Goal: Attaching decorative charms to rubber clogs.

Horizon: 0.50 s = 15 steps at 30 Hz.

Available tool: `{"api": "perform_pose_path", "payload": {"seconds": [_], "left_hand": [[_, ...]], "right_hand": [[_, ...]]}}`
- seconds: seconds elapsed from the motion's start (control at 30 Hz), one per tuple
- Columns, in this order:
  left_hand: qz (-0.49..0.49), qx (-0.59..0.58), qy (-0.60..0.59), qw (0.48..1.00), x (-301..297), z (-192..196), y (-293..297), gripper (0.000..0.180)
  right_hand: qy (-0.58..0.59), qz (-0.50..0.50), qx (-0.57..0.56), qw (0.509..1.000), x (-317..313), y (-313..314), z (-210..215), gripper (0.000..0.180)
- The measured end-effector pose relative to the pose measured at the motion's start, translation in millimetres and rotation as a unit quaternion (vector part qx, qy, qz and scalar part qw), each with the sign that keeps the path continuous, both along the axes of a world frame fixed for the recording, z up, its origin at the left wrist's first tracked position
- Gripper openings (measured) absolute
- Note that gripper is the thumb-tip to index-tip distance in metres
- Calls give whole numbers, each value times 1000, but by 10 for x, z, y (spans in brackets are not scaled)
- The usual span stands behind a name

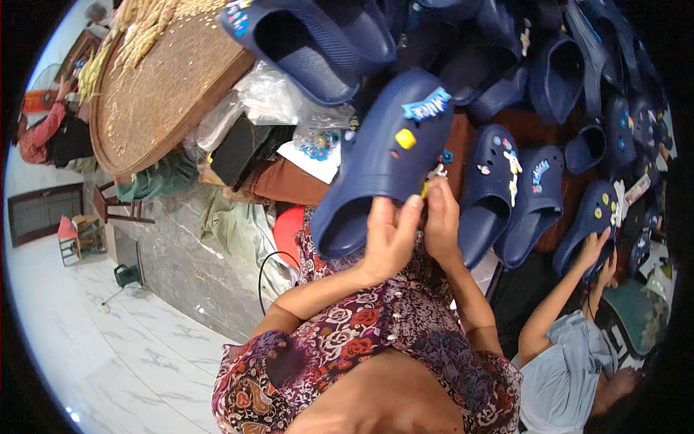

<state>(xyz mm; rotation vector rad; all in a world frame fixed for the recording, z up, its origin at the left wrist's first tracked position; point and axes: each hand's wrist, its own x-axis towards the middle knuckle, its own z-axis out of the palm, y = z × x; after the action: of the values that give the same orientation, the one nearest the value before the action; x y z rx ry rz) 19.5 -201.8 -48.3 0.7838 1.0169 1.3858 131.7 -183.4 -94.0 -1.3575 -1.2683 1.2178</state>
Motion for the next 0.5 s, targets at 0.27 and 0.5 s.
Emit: {"api": "perform_pose_path", "payload": {"seconds": [0.27, 0.5], "left_hand": [[-15, 128, 212, 969, 55, -173, -74, 36], [-70, 114, 254, 958, -69, -10, -72, 40]], "right_hand": [[11, 9, 27, 1000, 55, -50, 53, 18], [25, 22, 62, 998, 79, -101, -19, 19]]}}
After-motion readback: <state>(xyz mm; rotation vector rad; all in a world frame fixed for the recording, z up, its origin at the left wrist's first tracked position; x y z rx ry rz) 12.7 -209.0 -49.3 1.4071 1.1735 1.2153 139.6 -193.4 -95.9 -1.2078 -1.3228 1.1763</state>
